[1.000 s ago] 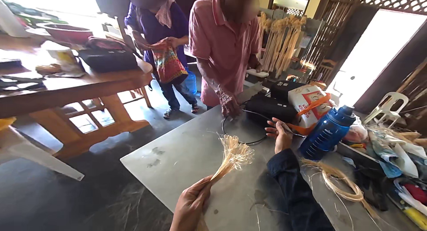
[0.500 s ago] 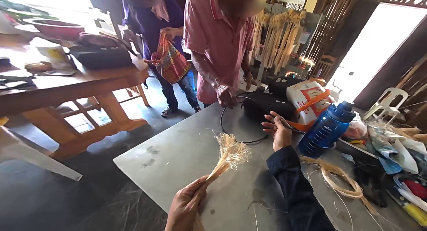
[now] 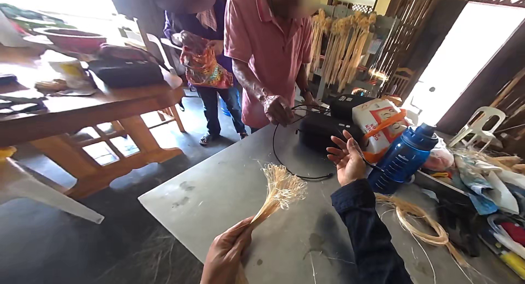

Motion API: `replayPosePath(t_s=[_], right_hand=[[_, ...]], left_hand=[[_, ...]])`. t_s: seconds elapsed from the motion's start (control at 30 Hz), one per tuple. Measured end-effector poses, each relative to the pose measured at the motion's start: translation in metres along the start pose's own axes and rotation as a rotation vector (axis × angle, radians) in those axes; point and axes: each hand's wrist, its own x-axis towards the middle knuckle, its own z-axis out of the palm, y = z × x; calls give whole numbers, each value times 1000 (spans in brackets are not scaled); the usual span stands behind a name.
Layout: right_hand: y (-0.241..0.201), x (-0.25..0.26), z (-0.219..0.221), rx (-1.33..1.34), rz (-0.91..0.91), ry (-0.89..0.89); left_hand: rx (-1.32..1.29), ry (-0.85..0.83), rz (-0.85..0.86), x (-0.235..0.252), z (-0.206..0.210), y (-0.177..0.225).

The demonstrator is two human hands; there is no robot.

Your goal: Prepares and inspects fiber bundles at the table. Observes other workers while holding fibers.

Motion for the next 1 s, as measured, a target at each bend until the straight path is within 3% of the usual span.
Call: replayPosePath(t_s=[1.0], right_hand=[[-1, -3, 4, -9, 66, 80]], left_hand=[[-38, 7, -4, 0, 2, 0]])
